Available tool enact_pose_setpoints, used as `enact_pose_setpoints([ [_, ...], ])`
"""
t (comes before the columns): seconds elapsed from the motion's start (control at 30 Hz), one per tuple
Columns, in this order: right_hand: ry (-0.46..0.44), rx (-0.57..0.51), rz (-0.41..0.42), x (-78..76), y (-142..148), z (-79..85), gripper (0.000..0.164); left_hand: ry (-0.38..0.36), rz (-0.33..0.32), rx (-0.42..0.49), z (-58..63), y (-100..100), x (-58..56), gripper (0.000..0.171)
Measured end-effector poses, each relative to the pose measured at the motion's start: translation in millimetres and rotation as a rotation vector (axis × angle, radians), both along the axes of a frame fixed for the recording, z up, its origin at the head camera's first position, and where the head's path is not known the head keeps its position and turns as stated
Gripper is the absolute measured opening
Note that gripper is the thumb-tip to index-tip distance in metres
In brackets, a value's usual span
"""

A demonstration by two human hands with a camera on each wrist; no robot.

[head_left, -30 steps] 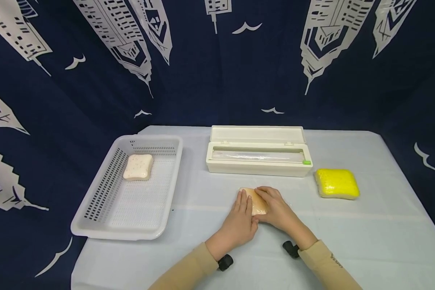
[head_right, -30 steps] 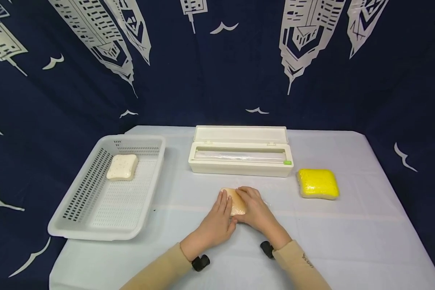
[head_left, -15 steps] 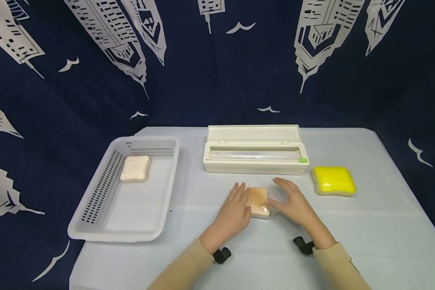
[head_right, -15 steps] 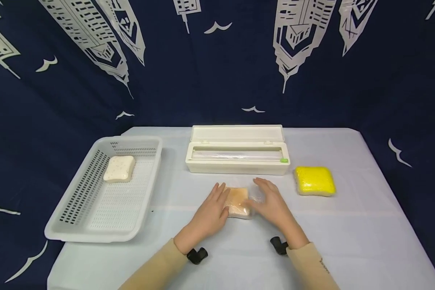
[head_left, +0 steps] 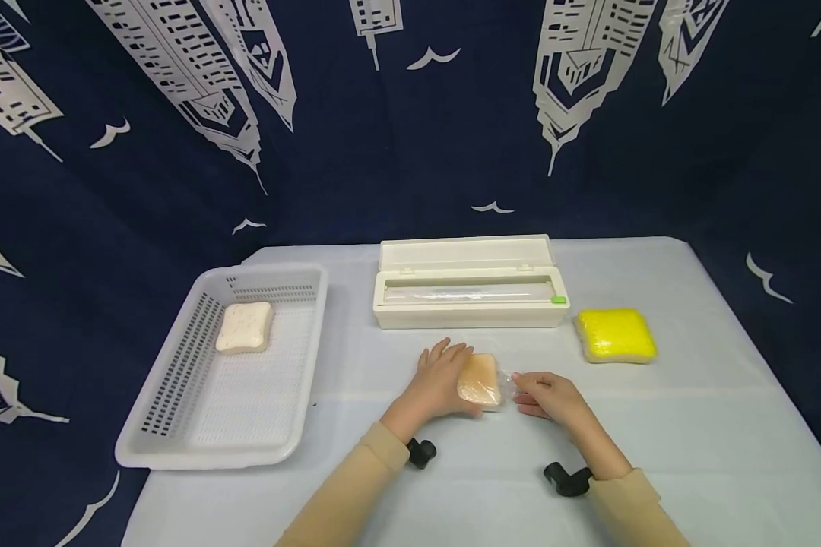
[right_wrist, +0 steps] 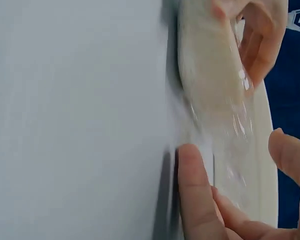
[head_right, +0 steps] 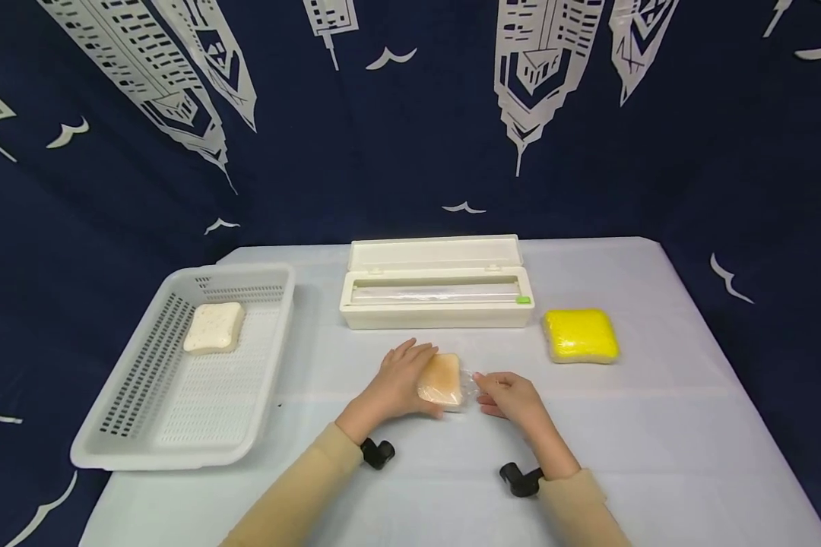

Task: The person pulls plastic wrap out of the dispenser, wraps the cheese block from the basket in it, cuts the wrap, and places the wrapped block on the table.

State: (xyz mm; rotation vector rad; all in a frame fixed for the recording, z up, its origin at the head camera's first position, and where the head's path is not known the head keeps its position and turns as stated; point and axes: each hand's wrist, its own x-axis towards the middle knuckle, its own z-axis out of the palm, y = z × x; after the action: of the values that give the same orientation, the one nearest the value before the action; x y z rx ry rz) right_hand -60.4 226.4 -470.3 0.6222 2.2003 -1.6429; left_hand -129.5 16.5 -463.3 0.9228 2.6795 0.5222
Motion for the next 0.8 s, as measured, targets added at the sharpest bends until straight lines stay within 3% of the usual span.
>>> enact_pose_setpoints([
  [0.1, 0.011, -0.07, -0.069, -3.5, -10.4, -2.5, 0.055, -0.038, 0.004, 0.036, -5.0, -3.4, -1.0, 0.102],
  [0.23, 0.044, -0.071, -0.144, -5.9, -17.0, -2.1, 0.044, -0.039, -0.012, 0.083, -10.9, -4.7, -1.6, 0.099],
  [0.47, 0.101, -0.076, -0.222, 0.3, -30.0, 8.1, 0.045, -0.016, -0.001, 0.118, -15.7, -5.1, -1.8, 0.098],
  [0.6, 0.249, 0.136, -0.165, 8.7, -51.9, 12.2, 0.042, -0.004, -0.003, 0.125, -15.8, -6.2, -1.7, 0.098],
  [0.8, 0.648, 0.673, 0.112, 23.5, -86.5, 1.3, 0.036, 0.002, -0.001, 0.134, -16.2, -7.8, 0.0, 0.099],
])
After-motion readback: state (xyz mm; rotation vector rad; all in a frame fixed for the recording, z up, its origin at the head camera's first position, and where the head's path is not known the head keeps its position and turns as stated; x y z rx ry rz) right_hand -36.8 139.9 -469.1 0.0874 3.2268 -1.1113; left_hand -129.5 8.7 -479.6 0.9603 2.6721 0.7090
